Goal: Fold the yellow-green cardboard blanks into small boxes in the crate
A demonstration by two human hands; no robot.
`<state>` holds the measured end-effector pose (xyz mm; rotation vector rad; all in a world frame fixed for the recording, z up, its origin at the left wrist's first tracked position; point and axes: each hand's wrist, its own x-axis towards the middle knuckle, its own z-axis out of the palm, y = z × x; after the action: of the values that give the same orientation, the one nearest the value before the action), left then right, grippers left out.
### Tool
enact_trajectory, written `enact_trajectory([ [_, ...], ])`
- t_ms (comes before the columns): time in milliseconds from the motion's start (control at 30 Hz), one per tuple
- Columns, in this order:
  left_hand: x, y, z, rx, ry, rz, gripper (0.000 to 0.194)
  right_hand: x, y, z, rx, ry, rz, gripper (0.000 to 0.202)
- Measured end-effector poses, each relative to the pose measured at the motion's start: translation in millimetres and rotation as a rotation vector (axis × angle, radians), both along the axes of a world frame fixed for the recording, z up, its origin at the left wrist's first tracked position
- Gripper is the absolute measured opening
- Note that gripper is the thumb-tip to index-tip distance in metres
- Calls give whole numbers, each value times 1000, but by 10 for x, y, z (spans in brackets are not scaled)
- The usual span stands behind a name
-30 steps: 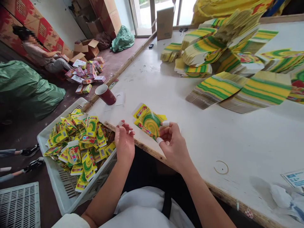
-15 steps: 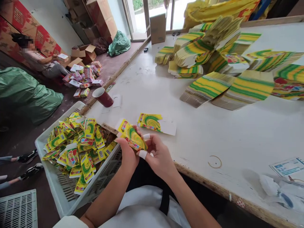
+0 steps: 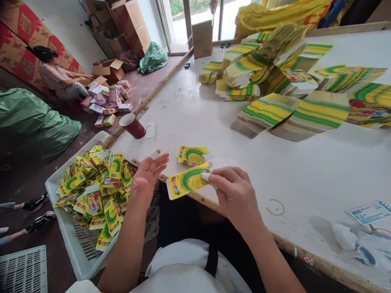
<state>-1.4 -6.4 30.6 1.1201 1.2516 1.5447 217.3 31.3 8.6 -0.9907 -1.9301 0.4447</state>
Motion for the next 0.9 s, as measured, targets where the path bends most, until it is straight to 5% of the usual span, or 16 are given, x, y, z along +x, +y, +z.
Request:
enact_trajectory([
  [133, 75, -6, 107, -198, 504, -251, 90, -56, -38, 31, 144, -78, 163, 35],
  [233, 247, 11, 50, -355, 686, -291, 66, -115, -73, -4, 67, 25, 42, 41],
  [333, 357, -8, -60, -324, 774, -247, 61, -140, -84, -62, -287, 253, -73, 69],
  [467, 424, -65, -195, -79, 805, -336, 73, -192, -94, -83, -937, 570, 223, 48],
  [567, 441, -91, -252, 70, 812, -356, 68, -220, -92, -89, -1143, 698, 334, 49],
  [667, 420, -99, -255, 23, 794, -327, 58, -211, -105, -120, -1029, 628, 335, 56],
  [800, 401, -81, -250, -125, 736, -363, 62, -215, -206, -145, -613, 324, 325, 57],
  [900, 432, -64, -294, -58, 721, -284, 64, -239, -264, -159, -344, 163, 307, 57],
])
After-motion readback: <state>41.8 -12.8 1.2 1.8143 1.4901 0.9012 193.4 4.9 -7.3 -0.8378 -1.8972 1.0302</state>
